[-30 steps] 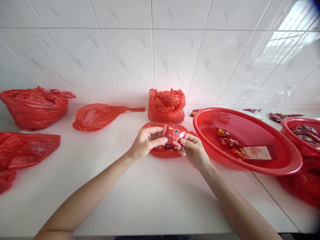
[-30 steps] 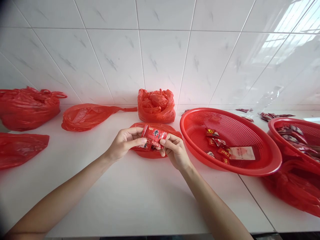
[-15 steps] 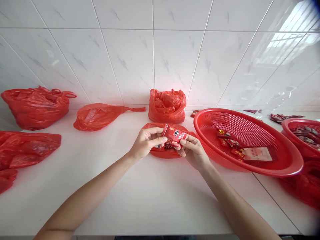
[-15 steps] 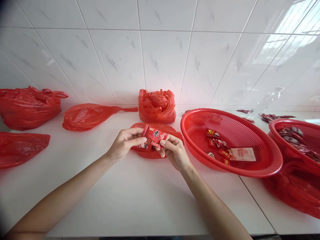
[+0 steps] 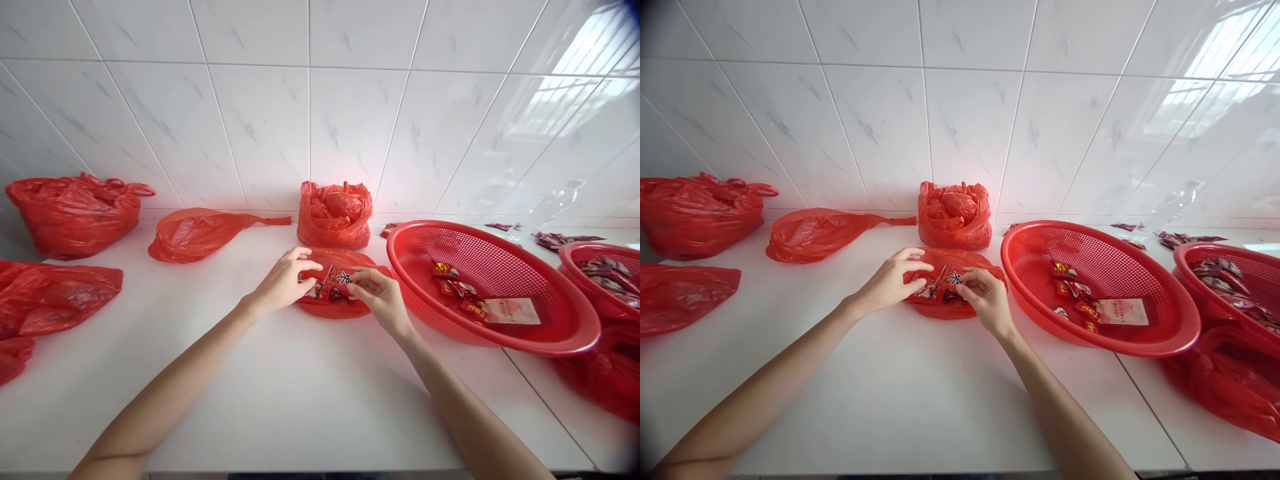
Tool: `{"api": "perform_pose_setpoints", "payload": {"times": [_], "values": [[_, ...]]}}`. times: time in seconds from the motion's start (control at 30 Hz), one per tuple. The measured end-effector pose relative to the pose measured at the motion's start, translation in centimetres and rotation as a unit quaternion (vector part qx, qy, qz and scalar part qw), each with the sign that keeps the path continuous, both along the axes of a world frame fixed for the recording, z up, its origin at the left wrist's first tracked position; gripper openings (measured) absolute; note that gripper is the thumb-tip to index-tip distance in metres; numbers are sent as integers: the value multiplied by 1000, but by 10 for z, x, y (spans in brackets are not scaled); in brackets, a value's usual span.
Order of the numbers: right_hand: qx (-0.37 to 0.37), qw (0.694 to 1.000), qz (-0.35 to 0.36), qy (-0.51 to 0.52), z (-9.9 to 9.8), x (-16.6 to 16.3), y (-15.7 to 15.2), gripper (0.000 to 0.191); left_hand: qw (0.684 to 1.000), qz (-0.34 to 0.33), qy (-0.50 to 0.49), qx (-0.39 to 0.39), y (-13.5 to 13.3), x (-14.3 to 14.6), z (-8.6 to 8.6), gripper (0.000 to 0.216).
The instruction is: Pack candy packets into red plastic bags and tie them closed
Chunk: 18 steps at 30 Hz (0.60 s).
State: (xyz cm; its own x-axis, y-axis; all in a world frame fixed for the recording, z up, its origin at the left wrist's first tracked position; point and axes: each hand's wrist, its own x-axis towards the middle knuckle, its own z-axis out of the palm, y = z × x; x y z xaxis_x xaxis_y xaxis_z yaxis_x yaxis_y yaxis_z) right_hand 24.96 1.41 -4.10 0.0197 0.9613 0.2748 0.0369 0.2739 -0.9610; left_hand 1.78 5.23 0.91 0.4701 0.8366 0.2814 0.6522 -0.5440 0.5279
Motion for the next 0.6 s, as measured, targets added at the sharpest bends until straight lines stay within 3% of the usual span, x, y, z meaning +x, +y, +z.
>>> {"api": "perform_pose_setpoints", "payload": {"times": [0.1, 0.2, 0.3, 0.43, 0.57, 0.6], "values": [[30, 988, -28, -148, -9, 1, 4, 22, 989, 58, 138, -3, 1, -9, 3, 37], [83, 953, -82, -280, -13, 3, 5, 24, 977, 87, 190, -47, 4, -17, 4, 36], [157, 905, -115, -377, -15, 6, 5, 23, 970, 80, 203, -103, 10, -24, 3, 23], [263, 836, -152, -458, -13, 10, 4, 26, 967, 98, 203, -117, 14, -29, 3, 20], [281, 808, -183, -484, -9, 9, 1, 38, 975, 109, 155, -120, 16, -38, 13, 2], [266, 806, -191, -492, -9, 9, 0, 43, 979, 110, 128, -112, 17, -42, 18, 8]]}}
